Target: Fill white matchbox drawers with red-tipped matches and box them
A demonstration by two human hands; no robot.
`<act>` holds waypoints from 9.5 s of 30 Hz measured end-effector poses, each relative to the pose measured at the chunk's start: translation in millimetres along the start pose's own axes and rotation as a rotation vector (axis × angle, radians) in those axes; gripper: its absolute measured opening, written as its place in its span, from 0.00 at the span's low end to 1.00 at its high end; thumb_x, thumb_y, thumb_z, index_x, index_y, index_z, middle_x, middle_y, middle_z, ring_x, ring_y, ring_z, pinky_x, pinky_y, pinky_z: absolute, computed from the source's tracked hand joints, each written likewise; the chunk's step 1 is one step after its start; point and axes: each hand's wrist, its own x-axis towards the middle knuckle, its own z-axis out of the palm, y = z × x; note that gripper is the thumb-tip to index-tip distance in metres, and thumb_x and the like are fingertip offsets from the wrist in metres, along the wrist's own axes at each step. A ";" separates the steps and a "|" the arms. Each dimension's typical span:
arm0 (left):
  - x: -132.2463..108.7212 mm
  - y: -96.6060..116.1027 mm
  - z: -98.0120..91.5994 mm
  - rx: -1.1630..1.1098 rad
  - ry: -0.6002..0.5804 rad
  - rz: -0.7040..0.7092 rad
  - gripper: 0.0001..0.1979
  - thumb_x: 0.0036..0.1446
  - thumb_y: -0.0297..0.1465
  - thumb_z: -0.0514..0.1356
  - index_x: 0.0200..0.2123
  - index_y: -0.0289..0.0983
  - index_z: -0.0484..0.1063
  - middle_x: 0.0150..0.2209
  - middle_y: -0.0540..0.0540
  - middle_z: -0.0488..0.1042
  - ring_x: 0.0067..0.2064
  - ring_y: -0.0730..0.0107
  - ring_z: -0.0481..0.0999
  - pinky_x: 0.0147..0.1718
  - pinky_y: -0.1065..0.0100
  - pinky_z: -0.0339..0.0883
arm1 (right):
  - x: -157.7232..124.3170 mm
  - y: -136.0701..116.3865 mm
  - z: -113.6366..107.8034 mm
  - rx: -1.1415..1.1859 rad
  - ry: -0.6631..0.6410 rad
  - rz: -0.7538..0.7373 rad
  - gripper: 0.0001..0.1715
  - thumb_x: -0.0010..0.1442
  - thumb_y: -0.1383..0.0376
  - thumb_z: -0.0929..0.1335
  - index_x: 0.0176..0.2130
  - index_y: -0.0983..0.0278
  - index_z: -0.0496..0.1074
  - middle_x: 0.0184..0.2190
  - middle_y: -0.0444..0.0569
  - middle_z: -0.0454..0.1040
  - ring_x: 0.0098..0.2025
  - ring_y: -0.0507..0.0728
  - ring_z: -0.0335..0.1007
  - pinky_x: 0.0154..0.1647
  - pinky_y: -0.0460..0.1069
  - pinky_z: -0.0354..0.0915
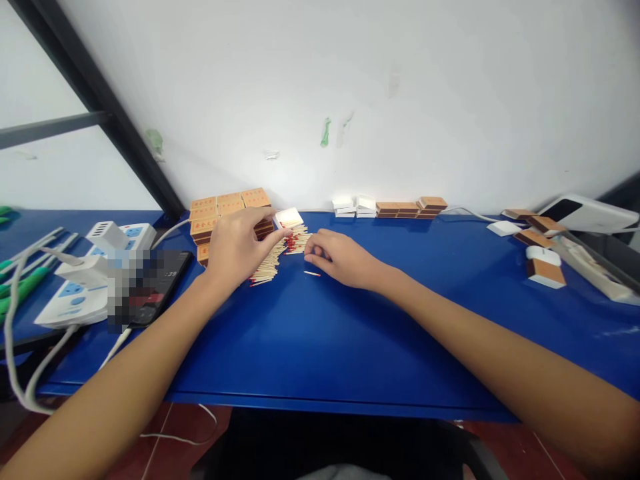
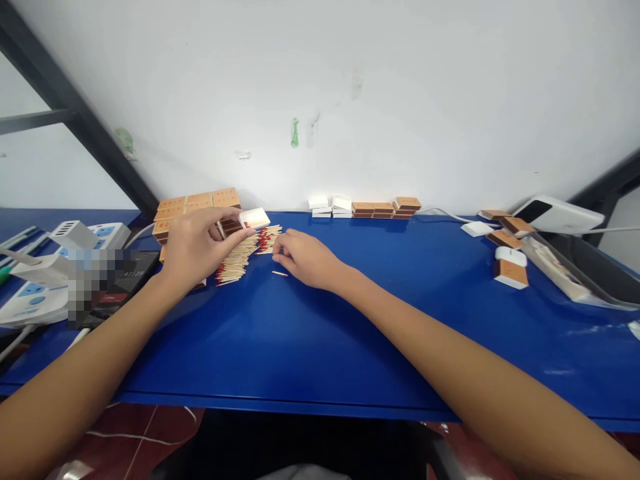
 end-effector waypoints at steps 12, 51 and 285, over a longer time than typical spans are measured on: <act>-0.2 1.1 1.4 0.009 -0.016 -0.005 0.18 0.62 0.43 0.70 0.47 0.37 0.82 0.34 0.45 0.83 0.37 0.57 0.83 0.39 0.62 0.71 | 16.8 6.4 19.7 -0.046 0.056 -0.029 0.04 0.71 0.67 0.68 0.43 0.65 0.74 0.43 0.51 0.73 0.41 0.56 0.68 0.44 0.50 0.61; -4.1 4.0 6.7 -0.055 -0.262 0.053 0.21 0.60 0.44 0.72 0.50 0.37 0.83 0.40 0.43 0.85 0.38 0.58 0.83 0.39 0.63 0.68 | 2.9 3.5 -9.0 -0.319 0.172 -0.057 0.06 0.75 0.65 0.65 0.46 0.65 0.71 0.46 0.55 0.73 0.46 0.60 0.69 0.44 0.52 0.62; 1.6 5.3 -0.5 -0.214 -0.011 -0.144 0.16 0.59 0.43 0.73 0.44 0.39 0.85 0.36 0.47 0.85 0.34 0.65 0.82 0.39 0.65 0.73 | -0.5 -39.3 47.2 -0.123 0.069 -0.338 0.14 0.74 0.62 0.66 0.48 0.63 0.81 0.44 0.54 0.69 0.43 0.58 0.66 0.44 0.53 0.67</act>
